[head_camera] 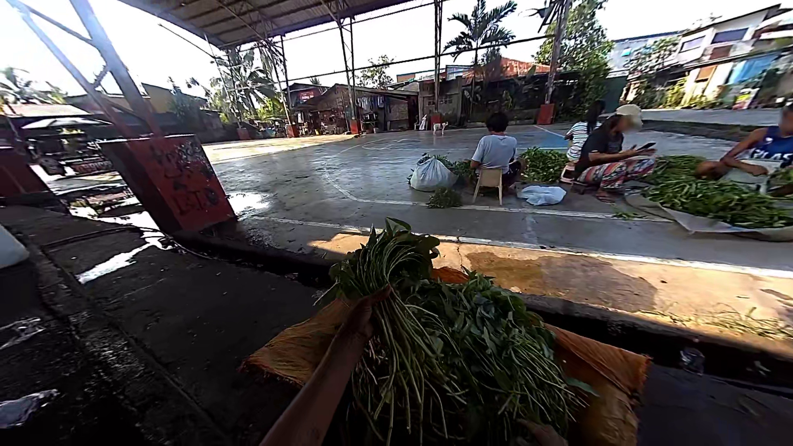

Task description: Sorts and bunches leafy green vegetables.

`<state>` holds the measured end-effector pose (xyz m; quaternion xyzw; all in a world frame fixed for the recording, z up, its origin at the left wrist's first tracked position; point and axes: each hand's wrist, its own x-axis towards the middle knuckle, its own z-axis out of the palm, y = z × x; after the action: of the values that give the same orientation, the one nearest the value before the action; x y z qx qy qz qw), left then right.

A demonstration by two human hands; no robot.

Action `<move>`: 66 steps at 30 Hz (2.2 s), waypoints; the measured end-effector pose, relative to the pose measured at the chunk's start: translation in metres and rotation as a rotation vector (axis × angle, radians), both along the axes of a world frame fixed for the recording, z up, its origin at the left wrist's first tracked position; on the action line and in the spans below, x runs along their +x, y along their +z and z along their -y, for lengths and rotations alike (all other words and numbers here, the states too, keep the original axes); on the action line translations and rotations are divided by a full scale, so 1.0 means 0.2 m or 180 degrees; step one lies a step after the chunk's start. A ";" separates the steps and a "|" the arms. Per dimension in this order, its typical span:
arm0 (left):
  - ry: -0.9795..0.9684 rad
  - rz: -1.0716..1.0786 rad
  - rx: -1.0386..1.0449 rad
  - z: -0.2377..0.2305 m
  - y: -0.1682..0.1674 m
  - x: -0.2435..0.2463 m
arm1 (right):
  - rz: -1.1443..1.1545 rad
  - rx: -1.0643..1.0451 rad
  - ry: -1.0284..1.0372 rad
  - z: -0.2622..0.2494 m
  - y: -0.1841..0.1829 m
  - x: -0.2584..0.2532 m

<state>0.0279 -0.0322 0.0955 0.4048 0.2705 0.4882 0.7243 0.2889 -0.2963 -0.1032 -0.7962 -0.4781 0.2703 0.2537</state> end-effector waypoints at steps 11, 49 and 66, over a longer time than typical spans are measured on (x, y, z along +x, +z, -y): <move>-0.1552 0.0449 0.0462 0.04 -0.09 0.09 | -0.0125 0.2535 0.0548 -0.19 0.66 -0.29; -0.2609 -0.0759 0.0392 0.28 -0.48 0.55 | -0.3011 0.1445 -0.0367 -0.09 0.45 -0.10; -0.3091 -0.0949 0.2059 0.50 -0.03 0.63 | 0.0938 -0.1844 0.2120 -0.35 1.10 0.10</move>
<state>0.1530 -0.1313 0.0886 0.7460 -0.0089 0.0971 0.6588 0.3079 -0.2257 0.1165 -0.6673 -0.6435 0.3434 -0.1505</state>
